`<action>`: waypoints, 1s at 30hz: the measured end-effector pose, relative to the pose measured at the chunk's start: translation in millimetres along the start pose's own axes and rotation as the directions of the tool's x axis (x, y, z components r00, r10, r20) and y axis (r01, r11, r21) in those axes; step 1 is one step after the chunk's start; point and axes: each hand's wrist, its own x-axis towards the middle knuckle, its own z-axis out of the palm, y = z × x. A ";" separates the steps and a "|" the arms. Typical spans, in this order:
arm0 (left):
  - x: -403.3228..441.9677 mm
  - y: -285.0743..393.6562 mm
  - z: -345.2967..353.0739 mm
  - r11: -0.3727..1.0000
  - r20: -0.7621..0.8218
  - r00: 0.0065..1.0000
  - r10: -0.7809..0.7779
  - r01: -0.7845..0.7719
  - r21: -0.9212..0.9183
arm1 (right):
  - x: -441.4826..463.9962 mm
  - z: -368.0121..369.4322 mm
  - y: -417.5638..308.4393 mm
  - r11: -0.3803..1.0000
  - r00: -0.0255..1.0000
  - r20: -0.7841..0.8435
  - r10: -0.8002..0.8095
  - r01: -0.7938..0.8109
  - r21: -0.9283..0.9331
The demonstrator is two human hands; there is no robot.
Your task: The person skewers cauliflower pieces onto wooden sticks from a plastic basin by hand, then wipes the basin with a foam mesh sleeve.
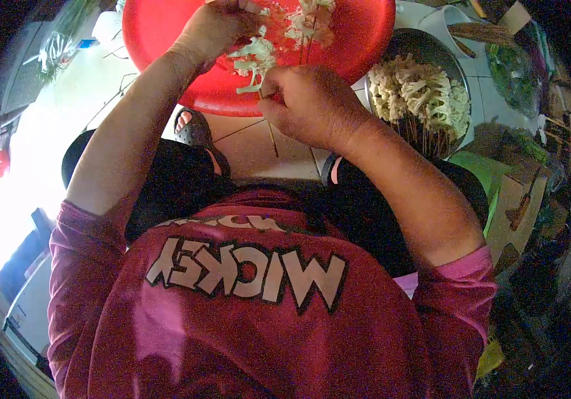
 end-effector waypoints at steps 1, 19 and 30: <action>-2.2 5.4 -1.4 0.995 0.005 1.000 -0.019 0.020 -0.098 | -1.0 -3.9 -4.8 1.000 0.999 0.020 0.031 -0.031 -0.002; -58.3 54.0 -8.0 0.736 -0.185 0.978 0.092 -0.193 -0.649 | -18.8 -2.6 0.9 0.976 1.000 -0.016 -0.015 0.018 0.216; -29.1 14.4 -50.7 0.672 -0.297 0.933 0.202 -0.353 -0.651 | -34.4 -20.2 -20.4 0.941 0.997 0.015 0.070 -0.071 0.330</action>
